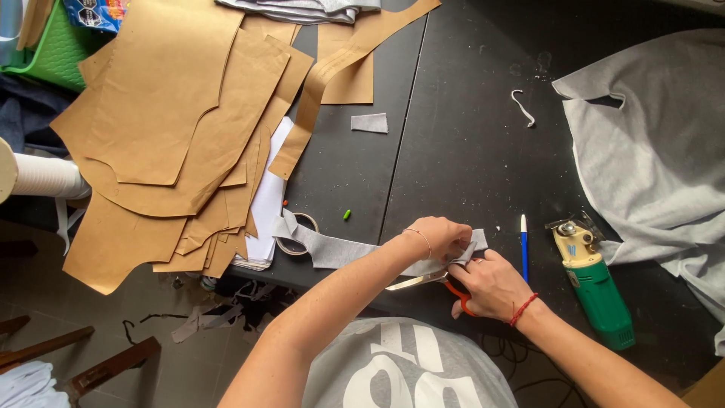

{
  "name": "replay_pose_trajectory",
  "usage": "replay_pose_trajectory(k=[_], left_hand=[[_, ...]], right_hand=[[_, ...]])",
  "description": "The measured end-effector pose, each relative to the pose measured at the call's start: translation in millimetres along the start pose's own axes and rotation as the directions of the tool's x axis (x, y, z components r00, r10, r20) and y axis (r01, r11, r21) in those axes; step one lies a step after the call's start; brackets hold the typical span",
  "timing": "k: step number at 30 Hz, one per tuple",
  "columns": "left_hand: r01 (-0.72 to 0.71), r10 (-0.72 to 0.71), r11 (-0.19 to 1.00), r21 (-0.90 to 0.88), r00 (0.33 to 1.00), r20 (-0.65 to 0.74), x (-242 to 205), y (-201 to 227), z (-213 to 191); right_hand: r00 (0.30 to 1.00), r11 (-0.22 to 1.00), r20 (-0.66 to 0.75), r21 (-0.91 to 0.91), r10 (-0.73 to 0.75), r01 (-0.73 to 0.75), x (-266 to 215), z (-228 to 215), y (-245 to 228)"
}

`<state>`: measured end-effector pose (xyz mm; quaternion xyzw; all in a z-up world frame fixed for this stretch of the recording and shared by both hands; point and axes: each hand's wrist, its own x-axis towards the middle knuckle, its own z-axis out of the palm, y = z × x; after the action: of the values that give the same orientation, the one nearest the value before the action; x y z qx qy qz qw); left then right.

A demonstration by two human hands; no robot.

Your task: The person traces a pattern onto gray fabric using a pen and a cardboard template, then cuts the fabric with a rotary cutter. They trim the cut piece with scissors and place another cardboard template on the fabric to trace a second shape.

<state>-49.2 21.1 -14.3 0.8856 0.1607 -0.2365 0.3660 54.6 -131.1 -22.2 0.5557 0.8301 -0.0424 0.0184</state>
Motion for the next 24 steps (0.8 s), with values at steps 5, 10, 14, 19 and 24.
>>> replay_pose_trajectory(k=[5, 10, 14, 19, 24], left_hand=[[0.045, -0.057, 0.921, -0.387, 0.998, -0.020, -3, -6, -4], [-0.029, -0.022, 0.817, -0.576, 0.996, -0.082, -10, -1, -8], [-0.069, 0.011, 0.754, -0.654, 0.996, -0.093, -9, -2, -11], [-0.120, 0.029, 0.614, -0.780, 0.991, -0.129, -13, -4, -10], [-0.161, 0.045, 0.492, -0.856, 0.986, -0.159, -6, 0, -4]], right_hand=[[0.995, 0.997, -0.075, -0.054, -0.063, 0.059, -11, 25, -1], [0.994, 0.996, -0.070, -0.018, -0.083, 0.082, 6, 18, -8], [0.999, 0.999, -0.023, 0.022, -0.041, 0.041, 17, 7, -15], [0.996, 0.996, 0.017, -0.022, -0.083, 0.084, 6, 54, -14], [0.986, 0.998, 0.165, 0.058, -0.012, 0.002, 33, -5, -32]])
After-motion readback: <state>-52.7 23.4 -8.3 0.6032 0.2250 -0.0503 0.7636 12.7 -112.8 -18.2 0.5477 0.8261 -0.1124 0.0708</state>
